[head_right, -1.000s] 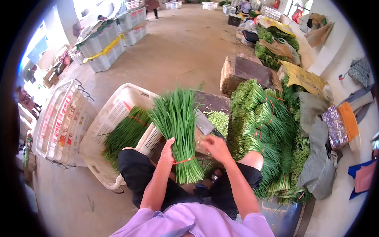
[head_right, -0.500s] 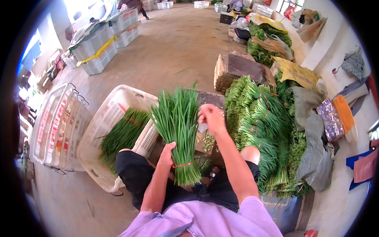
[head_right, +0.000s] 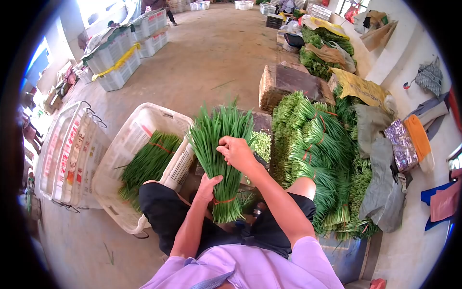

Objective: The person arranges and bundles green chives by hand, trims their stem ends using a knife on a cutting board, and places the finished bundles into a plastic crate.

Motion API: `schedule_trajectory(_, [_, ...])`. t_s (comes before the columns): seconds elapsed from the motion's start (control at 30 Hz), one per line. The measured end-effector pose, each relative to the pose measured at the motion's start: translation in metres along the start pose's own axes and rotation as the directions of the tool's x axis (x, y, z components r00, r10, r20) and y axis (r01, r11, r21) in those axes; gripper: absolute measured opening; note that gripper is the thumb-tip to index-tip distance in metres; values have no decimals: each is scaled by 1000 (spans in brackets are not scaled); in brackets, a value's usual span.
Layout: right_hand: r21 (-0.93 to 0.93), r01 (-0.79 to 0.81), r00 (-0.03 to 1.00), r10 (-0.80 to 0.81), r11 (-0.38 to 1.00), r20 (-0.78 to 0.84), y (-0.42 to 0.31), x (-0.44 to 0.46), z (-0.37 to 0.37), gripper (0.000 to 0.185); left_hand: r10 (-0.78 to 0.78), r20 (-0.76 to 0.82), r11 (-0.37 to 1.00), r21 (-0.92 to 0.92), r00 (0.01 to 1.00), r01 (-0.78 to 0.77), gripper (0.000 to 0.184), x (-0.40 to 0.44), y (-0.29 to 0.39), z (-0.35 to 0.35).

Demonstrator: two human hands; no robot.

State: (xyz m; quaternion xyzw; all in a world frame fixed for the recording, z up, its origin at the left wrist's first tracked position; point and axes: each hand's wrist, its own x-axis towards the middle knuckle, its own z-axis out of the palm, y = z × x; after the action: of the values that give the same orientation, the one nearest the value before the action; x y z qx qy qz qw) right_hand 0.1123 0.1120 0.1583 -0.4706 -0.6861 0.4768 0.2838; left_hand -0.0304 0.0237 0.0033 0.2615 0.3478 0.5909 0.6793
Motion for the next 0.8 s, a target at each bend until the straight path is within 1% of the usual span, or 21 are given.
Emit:
schedule_trajectory(0.03, [-27, -54, 996, 56, 998, 66, 3, 5, 2, 17, 2, -4, 1000, 0, 1000, -2, 51, 0, -2, -1])
schedule_trajectory(0.07, [80, -62, 995, 56, 995, 83, 7, 9, 0, 18, 9, -8, 1000, 12, 1000, -9, 50, -1, -4, -3])
schedule_trajectory(0.1, [306, -76, 997, 64, 949, 48, 7, 9, -4, 19, 17, -13, 1000, 25, 1000, -16, 48, -1, -4, -5])
schedule_trajectory(0.13, [523, -27, 998, 50, 852, -29, 15, 13, -10, 19, 30, -21, 999, 27, 999, -30, 47, 1, -5, -6])
schedule_trajectory(0.17, [704, 30, 993, 60, 710, -103, 24, 16, -17, 20, 34, -29, 999, 18, 999, -33, 47, 2, -6, -8])
schedule_trajectory(0.2, [666, 51, 994, 24, 744, -103, 20, 9, -24, 18, 13, -26, 1000, 23, 1000, -12, 47, 0, -6, -9])
schedule_trajectory(0.23, [666, 45, 995, 30, 744, -100, 16, 3, -22, 18, -10, -18, 999, 33, 1000, 10, 47, 0, -4, -9])
schedule_trajectory(0.27, [473, 3, 997, 37, 881, -74, 12, -4, -18, 15, -15, -14, 999, 34, 1000, 16, 47, 1, -2, -8])
schedule_trajectory(0.3, [251, -37, 997, 52, 967, -53, 10, -12, -15, 12, -4, -15, 1000, 24, 1000, 4, 47, 1, -1, -6])
schedule_trajectory(0.33, [117, -23, 998, 29, 993, -52, 11, -18, -13, 12, 8, -14, 1000, 13, 1000, -8, 47, 2, -1, -4])
schedule_trajectory(0.37, [55, 5, 999, -3, 998, -34, 18, -19, -11, 17, 6, -8, 1000, 11, 1000, -6, 47, 3, 0, -1])
schedule_trajectory(0.43, [-30, 43, 997, -45, 999, -65, 20, -24, -6, 22, 33, 14, 999, 38, 999, -34, 50, 1, -1, 1])
schedule_trajectory(0.47, [-29, 43, 997, -45, 999, -64, 22, -24, -5, 22, 33, 12, 999, 39, 999, -33, 50, 0, -1, 1])
schedule_trajectory(0.53, [-191, 93, 994, -102, 977, -35, 26, -22, -5, 26, 32, -13, 997, 76, 999, -31, 49, 1, -3, 1])
schedule_trajectory(0.57, [-190, 94, 994, -103, 977, -34, 28, -22, -4, 26, 33, -14, 997, 77, 999, -32, 49, 0, -3, 0])
schedule_trajectory(0.63, [-248, 83, 996, -89, 965, -15, 28, -21, -2, 25, 50, -10, 996, 77, 999, -49, 49, 0, -4, -1])
schedule_trajectory(0.8, [-245, 66, 997, -54, 967, 53, 27, -19, -3, 19, 40, -1, 996, 77, 999, -39, 48, 0, -4, -3])
